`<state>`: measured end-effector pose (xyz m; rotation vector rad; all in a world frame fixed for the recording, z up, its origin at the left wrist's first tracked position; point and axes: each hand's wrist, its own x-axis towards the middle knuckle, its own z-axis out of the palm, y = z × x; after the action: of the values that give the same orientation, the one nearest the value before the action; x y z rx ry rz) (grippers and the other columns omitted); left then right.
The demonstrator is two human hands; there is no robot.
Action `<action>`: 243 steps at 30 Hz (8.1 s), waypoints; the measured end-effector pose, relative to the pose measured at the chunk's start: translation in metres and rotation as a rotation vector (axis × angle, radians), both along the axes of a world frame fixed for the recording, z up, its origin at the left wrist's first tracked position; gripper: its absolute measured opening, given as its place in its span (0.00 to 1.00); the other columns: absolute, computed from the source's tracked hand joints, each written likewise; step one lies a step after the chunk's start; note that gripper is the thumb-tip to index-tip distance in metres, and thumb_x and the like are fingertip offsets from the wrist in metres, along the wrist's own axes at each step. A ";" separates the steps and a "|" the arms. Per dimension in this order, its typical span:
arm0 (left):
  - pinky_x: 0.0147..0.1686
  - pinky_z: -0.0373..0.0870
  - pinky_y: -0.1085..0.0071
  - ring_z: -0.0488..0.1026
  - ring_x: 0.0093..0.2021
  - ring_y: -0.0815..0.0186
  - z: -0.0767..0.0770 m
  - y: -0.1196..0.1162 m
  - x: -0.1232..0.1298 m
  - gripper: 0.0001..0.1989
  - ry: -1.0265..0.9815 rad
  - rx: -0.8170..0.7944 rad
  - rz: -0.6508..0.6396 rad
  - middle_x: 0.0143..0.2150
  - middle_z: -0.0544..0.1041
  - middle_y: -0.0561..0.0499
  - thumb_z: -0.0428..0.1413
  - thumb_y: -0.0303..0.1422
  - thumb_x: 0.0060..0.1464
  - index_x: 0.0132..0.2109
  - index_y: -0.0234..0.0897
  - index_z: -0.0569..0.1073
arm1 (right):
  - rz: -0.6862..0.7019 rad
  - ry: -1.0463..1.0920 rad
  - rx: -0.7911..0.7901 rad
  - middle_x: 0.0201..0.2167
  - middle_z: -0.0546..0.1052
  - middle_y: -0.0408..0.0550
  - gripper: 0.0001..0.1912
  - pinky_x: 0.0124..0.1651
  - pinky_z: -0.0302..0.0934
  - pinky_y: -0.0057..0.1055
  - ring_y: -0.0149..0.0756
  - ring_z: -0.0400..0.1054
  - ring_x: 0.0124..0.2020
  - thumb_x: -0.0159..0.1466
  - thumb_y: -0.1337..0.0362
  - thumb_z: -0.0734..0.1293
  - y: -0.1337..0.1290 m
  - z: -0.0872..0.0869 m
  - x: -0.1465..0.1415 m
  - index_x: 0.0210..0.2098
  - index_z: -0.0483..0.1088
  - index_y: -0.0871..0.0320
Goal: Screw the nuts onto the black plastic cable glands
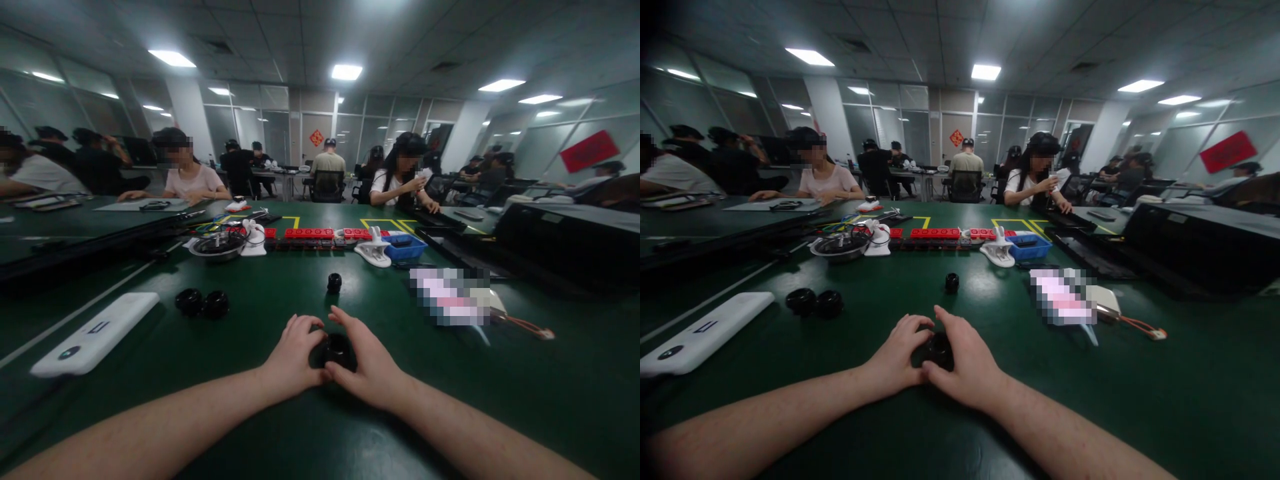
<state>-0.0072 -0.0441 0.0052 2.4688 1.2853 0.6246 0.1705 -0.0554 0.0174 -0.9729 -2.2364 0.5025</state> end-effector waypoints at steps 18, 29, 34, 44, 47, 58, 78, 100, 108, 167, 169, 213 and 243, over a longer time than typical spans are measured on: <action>0.53 0.51 0.50 0.60 0.48 0.55 -0.003 0.003 -0.001 0.15 -0.010 -0.031 -0.026 0.46 0.64 0.47 0.58 0.38 0.41 0.38 0.38 0.69 | -0.103 0.023 -0.006 0.42 0.65 0.52 0.35 0.46 0.57 0.43 0.43 0.61 0.43 0.49 0.62 0.68 0.000 0.001 -0.004 0.53 0.52 0.58; 0.53 0.50 0.50 0.60 0.48 0.55 0.000 0.000 0.000 0.17 -0.033 -0.033 -0.018 0.45 0.65 0.47 0.58 0.36 0.40 0.40 0.39 0.69 | 0.036 0.054 -0.029 0.50 0.62 0.53 0.35 0.53 0.52 0.43 0.42 0.57 0.50 0.49 0.71 0.62 -0.003 0.003 -0.002 0.56 0.47 0.58; 0.55 0.48 0.51 0.60 0.48 0.55 -0.003 0.002 -0.001 0.16 -0.004 -0.030 -0.027 0.45 0.64 0.47 0.59 0.37 0.39 0.38 0.37 0.68 | -0.122 -0.072 -0.017 0.44 0.66 0.54 0.38 0.49 0.56 0.44 0.45 0.60 0.46 0.49 0.60 0.68 0.001 0.000 -0.006 0.55 0.50 0.61; 0.56 0.44 0.51 0.61 0.49 0.56 -0.002 0.002 0.000 0.18 -0.016 -0.063 -0.023 0.45 0.65 0.47 0.59 0.34 0.38 0.40 0.37 0.68 | 0.026 -0.032 0.063 0.49 0.63 0.54 0.35 0.51 0.54 0.45 0.44 0.58 0.49 0.51 0.68 0.64 0.000 0.005 0.000 0.56 0.48 0.59; 0.55 0.47 0.51 0.61 0.48 0.56 -0.001 0.002 0.000 0.16 -0.009 -0.062 -0.026 0.44 0.65 0.47 0.58 0.37 0.39 0.38 0.38 0.69 | -0.061 -0.044 0.044 0.46 0.65 0.54 0.37 0.48 0.56 0.45 0.45 0.60 0.46 0.50 0.61 0.67 0.001 0.003 -0.002 0.55 0.49 0.60; 0.56 0.45 0.50 0.60 0.49 0.55 -0.002 0.003 -0.001 0.19 -0.008 -0.057 -0.036 0.46 0.65 0.47 0.59 0.39 0.39 0.40 0.38 0.69 | 0.063 -0.004 0.042 0.52 0.61 0.56 0.37 0.53 0.52 0.43 0.44 0.56 0.52 0.49 0.69 0.63 0.000 0.003 -0.001 0.56 0.47 0.60; 0.57 0.43 0.49 0.62 0.48 0.57 0.001 -0.001 0.001 0.19 -0.021 -0.055 -0.029 0.44 0.66 0.49 0.57 0.34 0.40 0.43 0.39 0.67 | -0.061 -0.022 0.008 0.42 0.69 0.52 0.32 0.50 0.55 0.44 0.43 0.62 0.45 0.51 0.67 0.64 0.001 0.002 -0.003 0.54 0.49 0.59; 0.56 0.44 0.49 0.62 0.48 0.57 -0.001 0.002 -0.002 0.17 -0.020 -0.091 -0.027 0.44 0.66 0.48 0.56 0.45 0.43 0.37 0.38 0.68 | 0.055 0.041 -0.097 0.52 0.61 0.56 0.42 0.53 0.52 0.46 0.47 0.56 0.53 0.51 0.63 0.67 0.008 0.001 0.006 0.59 0.40 0.57; 0.56 0.46 0.50 0.63 0.47 0.58 0.005 0.001 0.000 0.14 -0.030 -0.099 -0.031 0.43 0.67 0.50 0.58 0.38 0.42 0.36 0.39 0.69 | 0.009 0.101 -0.097 0.42 0.65 0.50 0.37 0.49 0.56 0.41 0.41 0.62 0.44 0.50 0.68 0.65 0.008 -0.003 0.003 0.56 0.46 0.57; 0.57 0.37 0.45 0.61 0.51 0.56 0.006 -0.002 0.000 0.19 0.002 -0.110 -0.038 0.46 0.67 0.48 0.58 0.36 0.40 0.42 0.38 0.68 | 0.032 0.073 -0.074 0.48 0.63 0.53 0.34 0.53 0.54 0.42 0.41 0.59 0.49 0.49 0.74 0.62 -0.001 0.001 -0.003 0.54 0.49 0.58; 0.56 0.37 0.45 0.61 0.51 0.56 0.005 -0.001 0.000 0.19 0.006 -0.107 -0.045 0.46 0.67 0.48 0.58 0.38 0.41 0.42 0.38 0.68 | 0.030 0.062 -0.058 0.51 0.60 0.55 0.36 0.54 0.52 0.44 0.44 0.56 0.52 0.49 0.73 0.63 -0.001 0.001 -0.002 0.55 0.48 0.58; 0.56 0.40 0.46 0.61 0.51 0.55 0.000 0.004 -0.003 0.22 -0.009 -0.130 -0.071 0.47 0.67 0.47 0.59 0.42 0.41 0.43 0.37 0.68 | 0.022 -0.010 -0.022 0.51 0.62 0.55 0.37 0.53 0.54 0.43 0.44 0.58 0.52 0.51 0.62 0.68 0.001 0.001 0.001 0.56 0.48 0.58; 0.51 0.56 0.59 0.61 0.46 0.59 0.002 0.004 -0.003 0.20 -0.037 -0.046 -0.095 0.44 0.67 0.48 0.59 0.44 0.41 0.40 0.37 0.69 | 0.037 0.086 0.083 0.47 0.63 0.56 0.29 0.50 0.57 0.44 0.45 0.60 0.48 0.52 0.65 0.62 0.006 -0.017 0.004 0.52 0.51 0.60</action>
<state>-0.0098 -0.0397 0.0072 2.4527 1.1483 0.6074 0.1743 -0.0498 0.0006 -0.8533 -2.1837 0.4552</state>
